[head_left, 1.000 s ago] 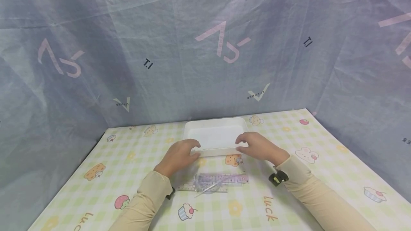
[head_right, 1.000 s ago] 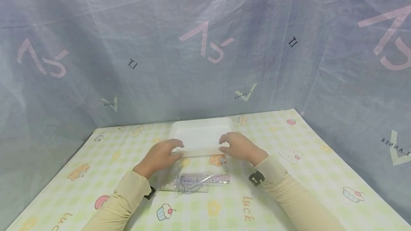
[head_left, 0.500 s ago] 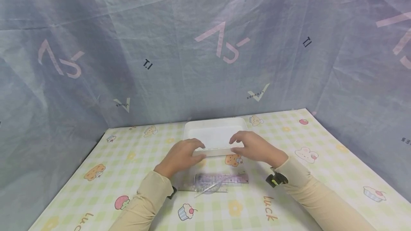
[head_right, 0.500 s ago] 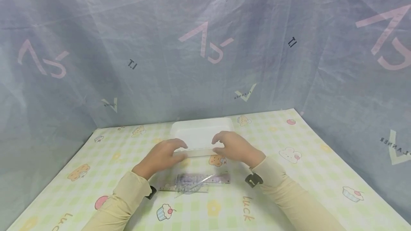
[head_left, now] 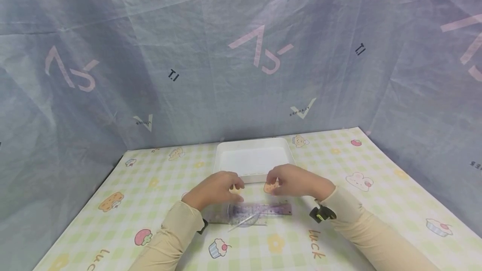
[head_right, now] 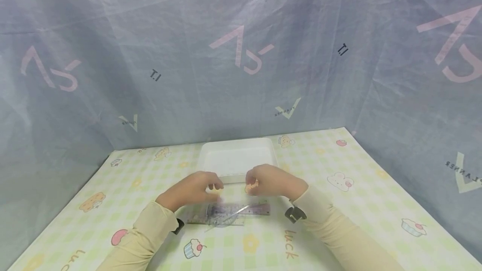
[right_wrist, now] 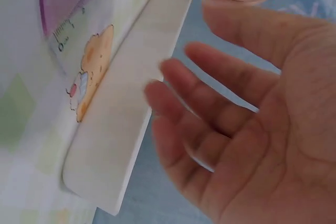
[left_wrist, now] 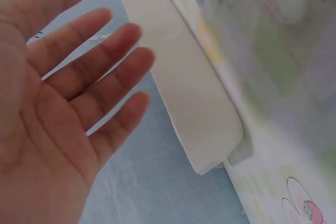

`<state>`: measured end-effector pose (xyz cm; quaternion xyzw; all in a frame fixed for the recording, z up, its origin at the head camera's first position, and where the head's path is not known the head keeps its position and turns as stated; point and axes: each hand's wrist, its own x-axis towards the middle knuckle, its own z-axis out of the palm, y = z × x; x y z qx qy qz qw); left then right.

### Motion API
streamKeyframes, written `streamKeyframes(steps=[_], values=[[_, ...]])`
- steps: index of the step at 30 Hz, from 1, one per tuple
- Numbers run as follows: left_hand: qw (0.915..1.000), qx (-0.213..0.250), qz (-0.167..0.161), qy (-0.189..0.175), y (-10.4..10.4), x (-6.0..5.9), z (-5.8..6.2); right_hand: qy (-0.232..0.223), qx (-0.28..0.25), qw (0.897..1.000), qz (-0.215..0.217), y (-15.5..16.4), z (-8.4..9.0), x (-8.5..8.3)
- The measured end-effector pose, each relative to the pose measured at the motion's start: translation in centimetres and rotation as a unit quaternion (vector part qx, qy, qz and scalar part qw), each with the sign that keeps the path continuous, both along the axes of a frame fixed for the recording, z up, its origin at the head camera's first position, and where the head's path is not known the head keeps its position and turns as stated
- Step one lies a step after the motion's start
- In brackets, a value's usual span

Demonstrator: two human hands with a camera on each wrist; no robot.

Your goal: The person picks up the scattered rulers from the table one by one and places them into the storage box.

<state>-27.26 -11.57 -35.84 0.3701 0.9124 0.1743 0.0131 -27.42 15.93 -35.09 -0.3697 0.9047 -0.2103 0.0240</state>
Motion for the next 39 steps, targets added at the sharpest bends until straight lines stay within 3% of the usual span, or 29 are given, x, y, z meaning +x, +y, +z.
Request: streamKeyframes(steps=[4, 12, 16, 23, 29, 32, 39], values=[[0.9994, -0.013, 0.005, -0.032, 0.0, 0.0, -0.3, -0.042, 0.036, 0.998, 0.008, 0.0, -0.2, 0.3], [0.9975, -0.053, 0.013, -0.043, -0.2, -0.2, -1.2, -0.123, 0.096, 0.987, -0.048, 0.3, -0.3, 0.6], [0.9966, -0.066, 0.018, -0.047, -0.2, -0.3, -1.5, -0.127, 0.123, 0.983, -0.054, 0.3, -0.6, 0.6], [0.9957, -0.069, 0.012, -0.061, -0.4, -0.4, -1.6, -0.139, 0.124, 0.98, -0.07, 0.3, -1.1, 0.8], [0.9925, -0.065, 0.029, -0.1, -0.6, -0.2, -1.3, -0.126, 0.128, 0.982, -0.061, 0.1, -1.2, 0.8], [0.9914, -0.068, 0.024, -0.11, -0.6, -0.2, -1.3, -0.118, 0.131, 0.983, -0.054, 0.1, -1.2, 0.7], [0.9913, -0.073, 0.006, -0.109, -0.4, 0.0, -1.5, -0.148, 0.114, 0.981, -0.052, 0.1, -1.2, 0.7]])
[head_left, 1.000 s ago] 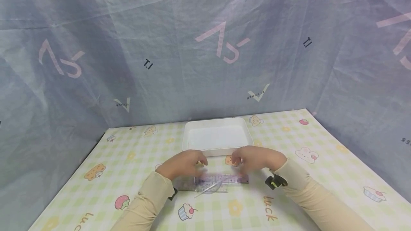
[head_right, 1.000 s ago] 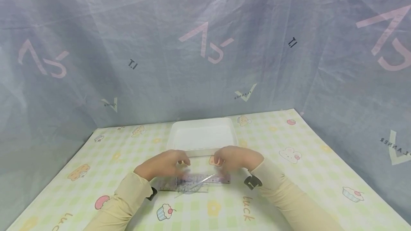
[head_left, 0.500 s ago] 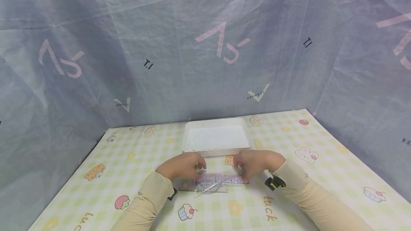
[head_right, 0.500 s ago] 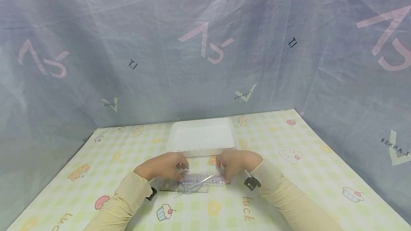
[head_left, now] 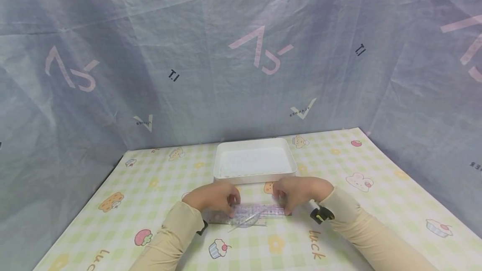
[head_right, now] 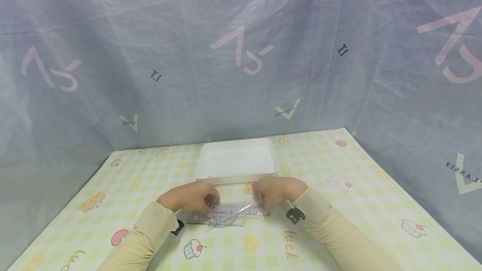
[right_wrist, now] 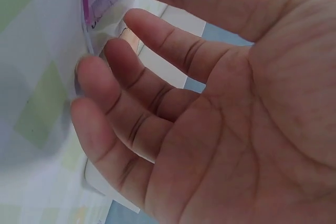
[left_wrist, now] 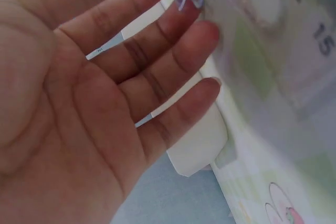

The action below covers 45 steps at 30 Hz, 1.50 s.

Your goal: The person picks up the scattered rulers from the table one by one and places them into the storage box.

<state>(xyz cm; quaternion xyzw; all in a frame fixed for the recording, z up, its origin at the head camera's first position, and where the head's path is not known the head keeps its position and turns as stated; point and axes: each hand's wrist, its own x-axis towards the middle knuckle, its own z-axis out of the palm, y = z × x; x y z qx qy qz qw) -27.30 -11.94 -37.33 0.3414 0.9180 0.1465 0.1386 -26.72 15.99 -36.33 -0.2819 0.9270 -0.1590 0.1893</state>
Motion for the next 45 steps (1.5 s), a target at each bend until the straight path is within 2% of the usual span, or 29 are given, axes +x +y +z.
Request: streamKeyframes(steps=[5, 16, 20, 26, 29, 40, 45], values=[[0.9999, 0.01, -0.007, 0.006, 0.2, 0.3, 0.1, -0.007, 0.0, 1.0, -0.001, -0.2, -0.2, -0.1], [0.9997, 0.023, -0.001, -0.003, 0.3, 0.3, 0.1, -0.016, -0.004, 1.0, -0.001, -0.5, -0.3, -0.2], [0.9997, 0.025, -0.002, 0.001, 0.2, 0.1, -0.2, -0.005, -0.002, 1.0, 0.004, -0.4, -0.2, -0.3], [0.9992, 0.034, -0.016, 0.016, 0.5, -0.1, -0.5, 0.036, -0.041, 0.998, 0.043, -0.1, -0.1, -0.7], [0.9993, 0.03, -0.013, 0.019, 0.8, -0.2, -0.5, 0.04, -0.062, 0.996, 0.059, 0.0, -0.1, -0.7], [0.9994, 0.026, -0.007, 0.019, 1.3, -0.3, -0.8, 0.078, -0.095, 0.986, 0.111, -0.5, -0.7, -0.9], [0.9992, 0.033, -0.004, 0.022, 1.3, -0.1, -0.6, 0.09, -0.097, 0.984, 0.119, -0.6, -1.0, -1.1]])
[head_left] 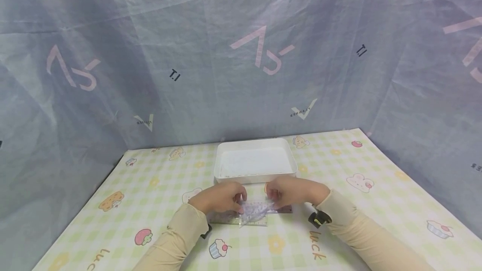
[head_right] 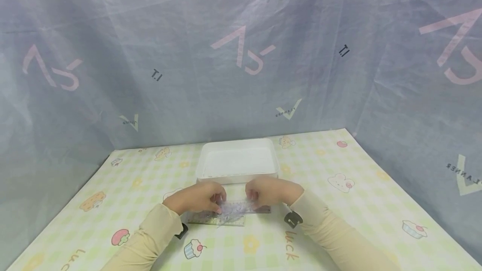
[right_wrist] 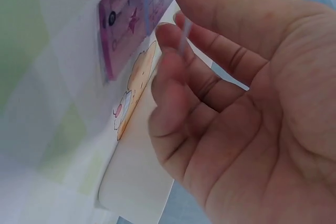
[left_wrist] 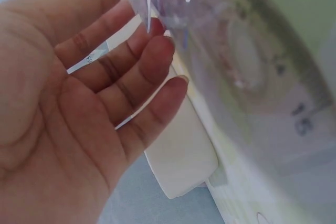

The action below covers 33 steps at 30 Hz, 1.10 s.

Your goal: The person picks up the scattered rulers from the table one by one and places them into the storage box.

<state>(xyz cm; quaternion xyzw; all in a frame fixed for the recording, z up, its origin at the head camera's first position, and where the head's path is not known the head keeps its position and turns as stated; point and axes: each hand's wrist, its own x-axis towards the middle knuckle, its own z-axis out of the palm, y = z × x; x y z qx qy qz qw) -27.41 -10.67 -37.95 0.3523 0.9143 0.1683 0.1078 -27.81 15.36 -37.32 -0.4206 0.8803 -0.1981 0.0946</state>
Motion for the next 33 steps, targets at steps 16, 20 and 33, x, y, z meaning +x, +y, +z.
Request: streamKeyframes(steps=[16, 20, 33], values=[[0.999, -0.024, -0.029, 0.025, 0.4, 0.2, 0.2, 0.021, -0.009, 1.0, -0.015, 0.4, -0.1, -0.2], [0.9991, -0.037, -0.016, 0.015, 0.7, 0.6, 0.3, 0.016, -0.016, 1.0, -0.021, 0.3, 0.0, 0.0], [0.9951, -0.094, -0.021, 0.023, 1.0, 1.3, 0.9, -0.008, -0.018, 0.999, -0.044, 0.3, 0.0, -0.1]])
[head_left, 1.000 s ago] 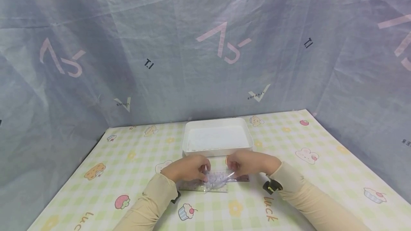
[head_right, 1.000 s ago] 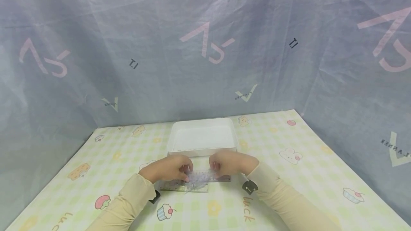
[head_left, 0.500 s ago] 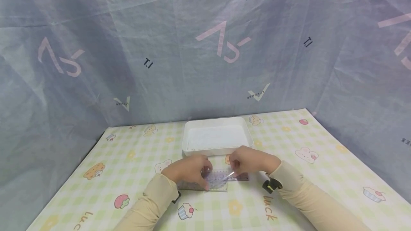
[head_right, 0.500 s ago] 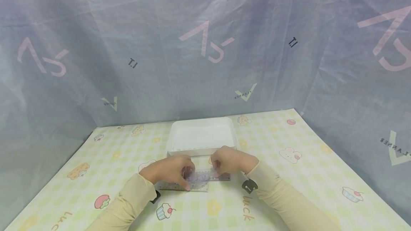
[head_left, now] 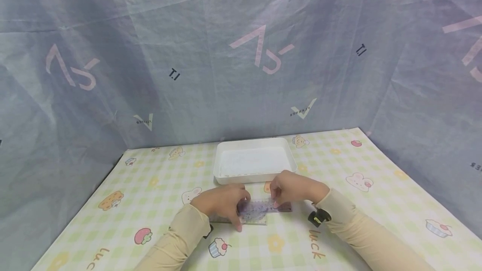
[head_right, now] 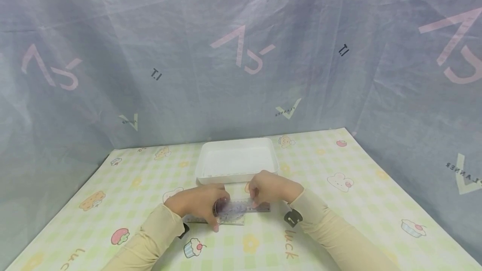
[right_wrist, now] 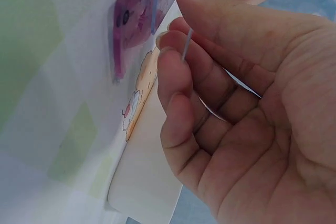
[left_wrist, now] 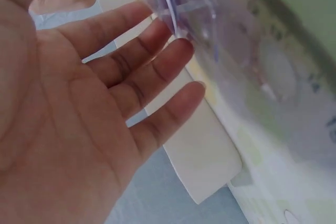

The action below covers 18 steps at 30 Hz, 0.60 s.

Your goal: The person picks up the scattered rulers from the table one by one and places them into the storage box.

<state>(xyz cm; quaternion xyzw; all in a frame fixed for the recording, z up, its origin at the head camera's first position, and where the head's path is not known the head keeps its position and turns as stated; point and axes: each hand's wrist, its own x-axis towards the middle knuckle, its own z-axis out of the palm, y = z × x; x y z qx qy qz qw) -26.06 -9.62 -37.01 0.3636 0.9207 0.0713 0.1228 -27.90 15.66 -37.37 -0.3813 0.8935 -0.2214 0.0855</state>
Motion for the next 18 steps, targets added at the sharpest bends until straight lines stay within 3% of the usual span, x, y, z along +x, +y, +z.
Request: streamKeyframes(steps=[9, 18], values=[[0.9998, 0.0, 0.015, -0.009, 0.02, 0.02, -0.17, -0.008, 0.002, 1.0, 0.0, 0.07, -0.17, -0.05], [0.9999, -0.015, 0.006, 0.003, -0.04, -0.04, -0.22, -0.001, 0.009, 1.0, 0.01, 0.13, -0.12, -0.06]])
